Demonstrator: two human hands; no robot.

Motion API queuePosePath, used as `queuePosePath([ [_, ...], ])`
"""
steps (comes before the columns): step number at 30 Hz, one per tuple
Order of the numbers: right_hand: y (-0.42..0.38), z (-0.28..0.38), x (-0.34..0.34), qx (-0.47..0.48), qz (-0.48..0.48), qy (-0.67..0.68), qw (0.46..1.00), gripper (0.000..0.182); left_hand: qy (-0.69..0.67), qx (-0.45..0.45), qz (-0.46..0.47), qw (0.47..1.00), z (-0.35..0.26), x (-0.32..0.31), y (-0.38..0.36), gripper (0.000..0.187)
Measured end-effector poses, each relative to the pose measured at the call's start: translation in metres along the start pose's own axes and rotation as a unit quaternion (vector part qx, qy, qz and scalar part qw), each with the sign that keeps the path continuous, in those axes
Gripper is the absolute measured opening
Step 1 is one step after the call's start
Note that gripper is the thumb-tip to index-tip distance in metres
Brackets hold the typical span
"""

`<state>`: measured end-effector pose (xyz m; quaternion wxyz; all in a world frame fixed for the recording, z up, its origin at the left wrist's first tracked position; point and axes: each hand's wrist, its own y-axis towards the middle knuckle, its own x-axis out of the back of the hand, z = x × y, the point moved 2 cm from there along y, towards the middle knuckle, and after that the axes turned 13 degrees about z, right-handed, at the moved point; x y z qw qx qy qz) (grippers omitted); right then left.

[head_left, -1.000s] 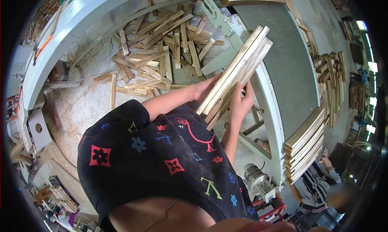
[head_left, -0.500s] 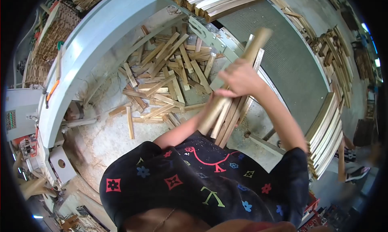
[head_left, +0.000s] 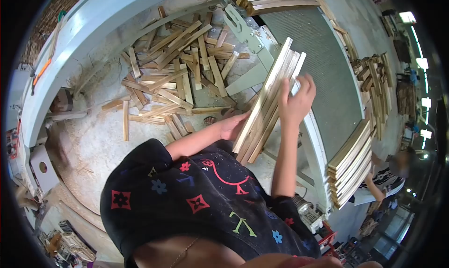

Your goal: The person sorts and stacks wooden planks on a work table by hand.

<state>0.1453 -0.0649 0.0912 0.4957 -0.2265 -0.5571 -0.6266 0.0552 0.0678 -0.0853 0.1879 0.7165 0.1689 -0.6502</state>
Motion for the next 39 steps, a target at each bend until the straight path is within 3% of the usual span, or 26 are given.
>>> queuePosePath([
  [2, 0.035, 0.020, -0.014, 0.210, 0.080, 0.077, 0.971, 0.044, 0.046, 0.003, -0.043, 0.998, -0.001, -0.006, -0.006, 0.067],
  [3, 0.037, 0.024, -0.029, 0.297, 0.213, 0.046, 0.930, 0.046, 0.028, 0.008, -0.025, 0.999, 0.000, -0.015, -0.014, 0.068],
  [5, 0.035, 0.025, -0.046, 0.453, 0.455, -0.021, 0.767, 0.052, -0.003, 0.014, 0.023, 1.000, -0.005, -0.027, -0.014, 0.071],
  [8, 0.041, 0.028, -0.032, 0.421, 0.487, -0.140, 0.752, 0.060, -0.101, -0.012, 0.117, 0.988, 0.000, -0.009, -0.013, 0.078],
  [9, 0.048, 0.027, -0.021, 0.354, 0.394, -0.126, 0.839, 0.059, -0.139, -0.021, 0.151, 0.978, -0.001, 0.002, -0.011, 0.079],
  [10, 0.049, 0.024, -0.004, 0.286, 0.295, -0.110, 0.905, 0.058, -0.116, 0.017, 0.103, 0.988, 0.004, 0.008, -0.007, 0.076],
  [11, 0.047, 0.020, 0.013, 0.219, 0.194, -0.087, 0.952, 0.057, -0.095, 0.049, 0.053, 0.993, 0.012, 0.014, -0.005, 0.074],
  [12, 0.042, 0.014, 0.023, 0.101, 0.191, -0.102, 0.971, 0.056, -0.038, 0.043, -0.004, 0.998, 0.019, 0.015, -0.002, 0.070],
  [13, 0.036, 0.007, 0.034, -0.022, 0.181, -0.116, 0.976, 0.055, 0.020, 0.040, -0.063, 0.997, 0.022, 0.016, 0.001, 0.066],
  [15, 0.016, -0.011, 0.040, -0.177, 0.211, -0.055, 0.960, 0.053, 0.022, 0.036, -0.039, 0.998, 0.023, 0.019, 0.006, 0.066],
  [21, -0.022, -0.032, 0.013, -0.345, 0.239, 0.062, 0.905, 0.048, 0.040, 0.046, -0.021, 0.998, 0.001, -0.019, 0.023, 0.068],
  [23, -0.030, -0.036, -0.001, -0.296, 0.248, 0.038, 0.921, 0.050, 0.043, 0.048, -0.035, 0.997, 0.000, -0.026, 0.025, 0.069],
  [25, -0.029, -0.017, 0.007, -0.291, 0.280, 0.039, 0.914, 0.063, 0.044, 0.059, -0.062, 0.995, -0.001, -0.029, 0.022, 0.070],
  [28, -0.042, 0.005, 0.001, -0.161, 0.186, 0.009, 0.969, 0.087, 0.064, 0.053, -0.071, 0.994, -0.011, -0.041, 0.024, 0.073],
  [31, -0.036, 0.007, -0.010, -0.187, 0.200, 0.035, 0.961, 0.103, 0.071, 0.068, -0.063, 0.993, -0.022, -0.043, 0.025, 0.073],
  [32, -0.031, 0.006, -0.012, -0.157, 0.168, 0.027, 0.973, 0.093, 0.072, 0.071, -0.059, 0.993, -0.025, -0.036, 0.026, 0.073],
  [35, 0.003, 0.005, -0.008, 0.026, 0.096, -0.054, 0.994, 0.089, 0.054, 0.059, -0.073, 0.994, -0.031, -0.021, 0.028, 0.064],
  [36, 0.024, 0.014, -0.002, 0.106, 0.133, -0.098, 0.981, 0.077, 0.055, 0.047, -0.093, 0.993, -0.030, -0.017, 0.028, 0.064],
  [39, 0.054, 0.010, -0.037, 0.338, 0.300, -0.019, 0.892, 0.068, 0.020, 0.051, -0.079, 0.995, -0.031, -0.025, 0.025, 0.065],
])
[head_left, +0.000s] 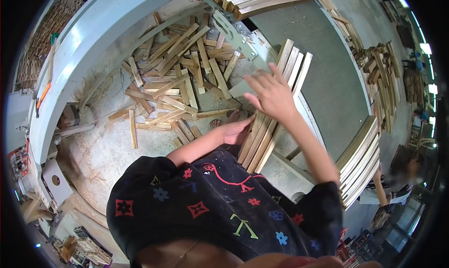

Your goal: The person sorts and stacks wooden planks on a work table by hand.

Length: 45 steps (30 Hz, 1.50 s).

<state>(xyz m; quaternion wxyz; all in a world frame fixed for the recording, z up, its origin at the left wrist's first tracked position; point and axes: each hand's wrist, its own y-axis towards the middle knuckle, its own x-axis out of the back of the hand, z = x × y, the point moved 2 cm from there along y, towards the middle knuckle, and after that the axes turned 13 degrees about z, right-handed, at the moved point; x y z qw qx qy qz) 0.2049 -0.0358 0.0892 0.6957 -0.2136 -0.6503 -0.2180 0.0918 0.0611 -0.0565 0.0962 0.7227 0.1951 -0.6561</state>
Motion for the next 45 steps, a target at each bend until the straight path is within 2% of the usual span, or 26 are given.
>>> queuePosePath([
  [3, 0.010, -0.010, 0.005, 0.072, 0.238, -0.055, 0.967, 0.057, -0.102, -0.002, 0.095, 0.990, 0.007, 0.015, 0.007, 0.071],
  [4, 0.015, -0.015, 0.008, 0.097, 0.311, -0.078, 0.942, 0.058, -0.112, -0.021, 0.078, 0.990, 0.006, 0.019, 0.007, 0.071],
  [5, 0.009, -0.020, 0.015, 0.111, 0.154, -0.058, 0.980, 0.057, -0.126, -0.042, 0.062, 0.989, 0.008, 0.023, 0.005, 0.070],
  [6, 0.005, -0.022, 0.028, 0.034, 0.086, -0.064, 0.994, 0.056, -0.143, -0.064, 0.048, 0.987, 0.009, 0.024, 0.006, 0.070],
  [8, -0.012, -0.017, 0.060, -0.113, -0.047, -0.070, 0.990, 0.054, -0.133, -0.020, 0.095, 0.986, 0.007, 0.029, 0.011, 0.072],
  [10, -0.037, -0.014, 0.071, -0.336, -0.040, -0.027, 0.941, 0.057, -0.130, 0.029, 0.137, 0.982, 0.015, 0.028, 0.012, 0.075],
  [13, -0.078, -0.001, 0.055, -0.514, -0.072, 0.139, 0.843, 0.053, -0.017, 0.019, 0.043, 0.999, 0.030, 0.024, 0.022, 0.082],
  [16, -0.095, 0.007, 0.008, -0.572, -0.067, 0.249, 0.779, 0.048, -0.007, 0.021, 0.021, 1.000, 0.035, 0.018, 0.025, 0.083],
  [18, -0.094, 0.017, -0.017, -0.577, -0.034, 0.269, 0.771, 0.048, -0.007, 0.010, 0.044, 0.999, 0.036, 0.018, 0.027, 0.084],
  [19, -0.095, 0.017, -0.025, -0.540, -0.020, 0.251, 0.803, 0.046, -0.002, 0.017, 0.043, 0.999, 0.035, 0.015, 0.026, 0.086],
  [22, -0.088, 0.021, -0.015, -0.457, -0.175, 0.166, 0.856, 0.044, -0.005, 0.004, 0.018, 1.000, 0.035, 0.007, 0.019, 0.086],
  [23, -0.081, 0.018, -0.008, -0.378, -0.236, 0.105, 0.889, 0.049, -0.003, 0.006, 0.014, 1.000, 0.035, 0.009, 0.017, 0.086],
  [26, -0.044, 0.016, 0.023, -0.113, -0.104, -0.029, 0.988, 0.059, -0.002, 0.006, 0.012, 1.000, 0.036, 0.013, 0.010, 0.087],
  [28, -0.023, 0.012, 0.005, 0.037, 0.003, -0.009, 0.999, 0.064, -0.012, -0.008, 0.026, 1.000, 0.034, 0.006, 0.005, 0.088],
  [29, -0.016, 0.010, -0.002, 0.112, 0.057, -0.001, 0.992, 0.067, -0.014, -0.005, 0.011, 1.000, 0.041, 0.016, 0.007, 0.096],
  [32, -0.001, 0.001, 0.017, 0.105, 0.272, -0.070, 0.954, 0.066, -0.133, -0.030, 0.077, 0.988, 0.035, -0.002, -0.002, 0.096],
  [33, -0.010, -0.004, 0.023, 0.106, 0.125, -0.082, 0.983, 0.061, -0.131, -0.035, 0.059, 0.989, 0.039, 0.014, 0.001, 0.103],
  [35, -0.026, -0.006, 0.063, -0.030, -0.095, -0.104, 0.990, 0.058, -0.104, -0.011, 0.089, 0.991, 0.038, 0.019, 0.002, 0.111],
  [36, -0.043, -0.016, 0.070, -0.134, -0.151, -0.130, 0.971, 0.049, -0.096, -0.003, 0.106, 0.990, 0.042, 0.021, 0.004, 0.115],
  [37, -0.058, -0.014, 0.081, -0.291, -0.143, -0.104, 0.940, 0.041, -0.111, 0.002, 0.120, 0.987, 0.043, 0.029, 0.006, 0.103],
  [39, -0.084, -0.009, 0.085, -0.461, -0.135, 0.009, 0.877, 0.033, -0.036, -0.010, 0.125, 0.991, 0.048, 0.027, 0.015, 0.094],
  [40, -0.094, -0.005, 0.074, -0.512, -0.130, 0.082, 0.845, 0.033, 0.004, -0.016, 0.127, 0.992, 0.046, 0.019, 0.018, 0.089],
  [41, -0.101, 0.001, 0.056, -0.560, -0.125, 0.154, 0.805, 0.033, -0.033, -0.018, 0.186, 0.982, 0.042, 0.010, 0.021, 0.082],
  [42, -0.106, 0.009, 0.042, -0.602, -0.121, 0.225, 0.756, 0.033, -0.034, -0.007, 0.172, 0.984, 0.040, 0.008, 0.022, 0.081],
  [44, -0.103, 0.033, 0.024, -0.621, -0.033, 0.333, 0.708, 0.038, -0.034, 0.015, 0.144, 0.989, 0.037, 0.007, 0.024, 0.080],
  [45, -0.104, 0.043, 0.009, -0.597, -0.040, 0.305, 0.740, 0.044, -0.023, 0.010, 0.121, 0.992, 0.035, 0.004, 0.024, 0.078],
])
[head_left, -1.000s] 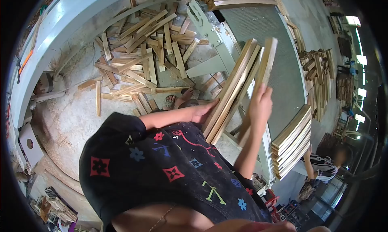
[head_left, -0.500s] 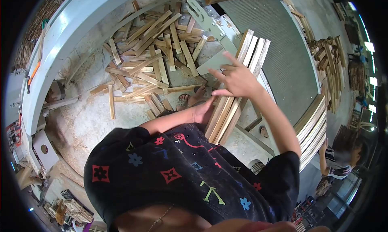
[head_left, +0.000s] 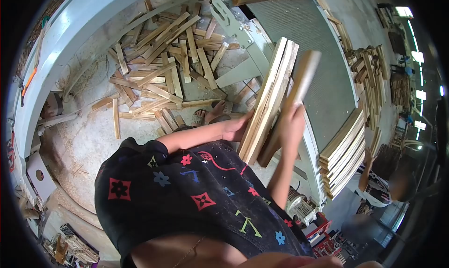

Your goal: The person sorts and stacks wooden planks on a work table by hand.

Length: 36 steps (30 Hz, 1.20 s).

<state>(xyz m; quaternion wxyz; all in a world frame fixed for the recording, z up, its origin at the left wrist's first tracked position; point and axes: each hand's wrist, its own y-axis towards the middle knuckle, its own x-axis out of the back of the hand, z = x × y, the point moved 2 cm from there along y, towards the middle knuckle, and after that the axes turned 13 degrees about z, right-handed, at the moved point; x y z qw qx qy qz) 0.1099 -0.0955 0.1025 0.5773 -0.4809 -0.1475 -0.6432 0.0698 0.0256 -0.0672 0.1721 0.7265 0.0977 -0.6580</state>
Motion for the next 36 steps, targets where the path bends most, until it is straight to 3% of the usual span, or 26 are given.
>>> queuePosePath([
  [3, -0.019, -0.008, -0.043, 0.156, -0.081, -0.084, 0.981, 0.079, 0.033, -0.020, -0.052, 0.998, -0.010, -0.020, 0.000, 0.073],
  [4, -0.019, -0.006, -0.048, 0.178, -0.083, -0.085, 0.977, 0.098, 0.042, -0.030, -0.055, 0.997, -0.015, -0.027, 0.000, 0.072],
  [7, -0.003, 0.005, -0.044, 0.166, -0.082, -0.141, 0.973, 0.102, 0.048, -0.024, -0.068, 0.996, -0.029, -0.030, 0.002, 0.070],
  [8, 0.001, 0.014, -0.040, 0.143, -0.043, -0.105, 0.983, 0.101, 0.048, -0.019, -0.065, 0.997, -0.037, -0.031, 0.003, 0.070],
  [10, 0.020, 0.015, -0.040, 0.218, -0.126, -0.141, 0.958, 0.099, 0.044, -0.020, -0.044, 0.998, -0.053, -0.036, 0.007, 0.073],
  [12, 0.037, 0.028, -0.031, 0.304, -0.203, -0.153, 0.918, 0.094, 0.055, -0.024, -0.083, 0.995, -0.056, -0.015, 0.009, 0.073],
  [13, 0.047, 0.041, -0.022, 0.370, -0.197, -0.149, 0.896, 0.087, 0.060, -0.022, -0.105, 0.992, -0.054, -0.001, 0.008, 0.073],
  [15, 0.062, 0.080, -0.005, 0.510, -0.124, -0.320, 0.789, 0.073, 0.036, -0.022, -0.097, 0.994, -0.049, 0.010, 0.004, 0.067],
  [17, 0.093, 0.088, -0.020, 0.601, 0.140, -0.356, 0.701, 0.063, 0.040, -0.008, -0.092, 0.995, -0.049, -0.003, -0.002, 0.061],
  [18, 0.102, 0.089, -0.024, 0.631, 0.267, -0.364, 0.631, 0.063, 0.104, -0.031, -0.115, 0.987, -0.052, -0.013, -0.005, 0.078],
  [21, 0.106, 0.087, -0.019, 0.622, 0.284, -0.473, 0.555, 0.062, -0.057, -0.090, -0.079, 0.991, -0.041, -0.005, -0.010, 0.100],
  [22, 0.099, 0.095, -0.003, 0.649, 0.215, -0.440, 0.583, 0.051, -0.013, -0.084, -0.103, 0.991, -0.036, -0.002, -0.009, 0.113],
  [23, 0.090, 0.102, 0.016, 0.625, 0.107, -0.401, 0.661, 0.044, -0.016, -0.060, -0.140, 0.988, -0.031, 0.017, -0.012, 0.108],
  [24, 0.081, 0.101, 0.033, 0.590, 0.002, -0.358, 0.724, 0.037, -0.026, -0.092, -0.108, 0.990, -0.031, 0.006, -0.009, 0.107],
  [25, 0.080, 0.090, 0.046, 0.532, -0.105, -0.359, 0.759, 0.025, -0.080, -0.050, -0.061, 0.994, -0.027, 0.019, -0.009, 0.103],
  [26, 0.082, 0.075, 0.058, 0.467, -0.206, -0.339, 0.790, 0.040, -0.130, -0.003, -0.017, 0.991, -0.022, 0.032, -0.010, 0.099],
  [27, 0.078, 0.058, 0.067, 0.301, -0.206, -0.279, 0.888, 0.036, -0.147, -0.003, 0.021, 0.989, -0.021, 0.032, -0.010, 0.093],
  [29, 0.070, 0.026, 0.065, 0.170, -0.197, -0.224, 0.939, 0.044, -0.016, -0.008, -0.050, 0.999, -0.016, 0.030, -0.006, 0.089],
  [31, 0.057, 0.005, 0.046, 0.053, -0.097, -0.081, 0.991, 0.049, 0.022, 0.012, -0.045, 0.999, -0.017, 0.027, -0.002, 0.084],
  [32, 0.054, -0.012, 0.022, 0.065, -0.140, -0.107, 0.982, 0.050, 0.026, 0.007, -0.046, 0.999, -0.019, 0.022, -0.003, 0.082],
  [34, 0.044, -0.024, -0.007, 0.071, -0.051, 0.058, 0.995, 0.044, 0.028, 0.013, -0.081, 0.996, -0.023, 0.005, -0.007, 0.079],
  [36, 0.032, -0.027, -0.023, 0.064, -0.003, 0.050, 0.997, 0.045, 0.029, 0.010, -0.094, 0.995, -0.026, -0.009, -0.008, 0.076],
])
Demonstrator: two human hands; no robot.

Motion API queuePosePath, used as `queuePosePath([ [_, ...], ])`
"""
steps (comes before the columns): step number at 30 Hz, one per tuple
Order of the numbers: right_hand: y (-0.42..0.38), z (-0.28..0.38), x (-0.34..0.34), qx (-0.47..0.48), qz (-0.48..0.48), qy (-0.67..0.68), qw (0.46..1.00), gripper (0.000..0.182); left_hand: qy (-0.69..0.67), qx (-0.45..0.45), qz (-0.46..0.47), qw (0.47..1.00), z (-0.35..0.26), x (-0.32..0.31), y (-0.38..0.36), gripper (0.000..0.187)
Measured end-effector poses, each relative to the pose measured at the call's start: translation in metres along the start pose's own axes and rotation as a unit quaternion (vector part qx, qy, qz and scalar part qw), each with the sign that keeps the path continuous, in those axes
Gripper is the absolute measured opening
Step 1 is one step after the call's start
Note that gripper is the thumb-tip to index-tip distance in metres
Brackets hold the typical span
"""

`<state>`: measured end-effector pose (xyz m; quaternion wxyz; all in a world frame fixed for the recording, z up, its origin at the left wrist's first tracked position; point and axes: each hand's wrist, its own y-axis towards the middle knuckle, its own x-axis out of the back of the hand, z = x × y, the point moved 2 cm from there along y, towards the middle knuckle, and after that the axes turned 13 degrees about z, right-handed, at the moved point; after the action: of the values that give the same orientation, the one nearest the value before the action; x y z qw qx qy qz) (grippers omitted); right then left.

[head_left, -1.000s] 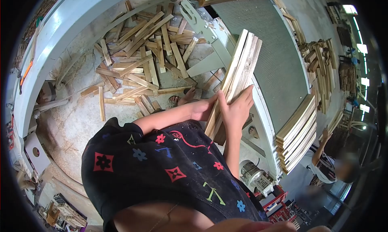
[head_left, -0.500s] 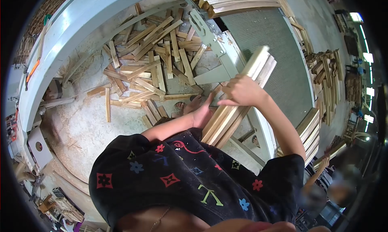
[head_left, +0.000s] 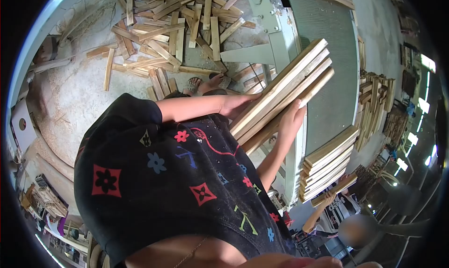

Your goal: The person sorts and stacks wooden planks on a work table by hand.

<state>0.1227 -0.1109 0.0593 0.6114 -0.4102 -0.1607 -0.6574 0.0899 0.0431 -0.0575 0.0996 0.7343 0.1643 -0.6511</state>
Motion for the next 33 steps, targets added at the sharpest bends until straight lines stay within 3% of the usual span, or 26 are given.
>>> queuePosePath([
  [2, -0.001, 0.005, -0.003, 0.025, 0.030, -0.029, 0.999, 0.043, -0.001, -0.016, 0.011, 1.000, -0.002, 0.000, 0.002, 0.074],
  [5, 0.008, 0.017, 0.010, 0.167, -0.053, -0.127, 0.976, 0.042, -0.033, -0.023, 0.018, 0.999, -0.001, 0.002, 0.000, 0.070],
  [8, 0.018, 0.051, 0.021, 0.165, -0.024, -0.033, 0.985, 0.042, -0.059, -0.026, 0.004, 0.998, -0.006, -0.015, -0.010, 0.068],
  [12, 0.021, 0.050, 0.028, 0.208, 0.012, 0.119, 0.971, 0.042, -0.120, -0.085, 0.171, 0.974, -0.019, -0.044, -0.006, 0.067],
  [13, 0.012, 0.049, 0.029, 0.223, 0.025, 0.137, 0.965, 0.045, -0.057, -0.086, 0.212, 0.972, -0.029, -0.059, -0.007, 0.067],
  [16, -0.049, 0.055, 0.040, 0.251, 0.033, 0.202, 0.946, 0.059, -0.010, -0.163, 0.199, 0.966, -0.057, -0.095, -0.007, 0.066],
  [19, -0.113, 0.085, 0.037, 0.323, 0.005, 0.228, 0.919, 0.093, 0.072, -0.151, 0.162, 0.972, -0.081, -0.123, -0.017, 0.069],
  [20, -0.127, 0.096, 0.036, 0.278, 0.007, 0.273, 0.921, 0.109, 0.115, -0.152, 0.130, 0.973, -0.086, -0.136, -0.019, 0.070],
  [23, -0.125, 0.086, 0.035, 0.295, -0.049, 0.237, 0.925, 0.104, 0.090, -0.151, 0.147, 0.973, -0.093, -0.148, -0.019, 0.060],
  [33, -0.121, 0.083, 0.037, 0.324, -0.061, 0.277, 0.902, 0.108, 0.098, -0.138, 0.118, 0.979, -0.103, -0.158, -0.017, 0.059],
])
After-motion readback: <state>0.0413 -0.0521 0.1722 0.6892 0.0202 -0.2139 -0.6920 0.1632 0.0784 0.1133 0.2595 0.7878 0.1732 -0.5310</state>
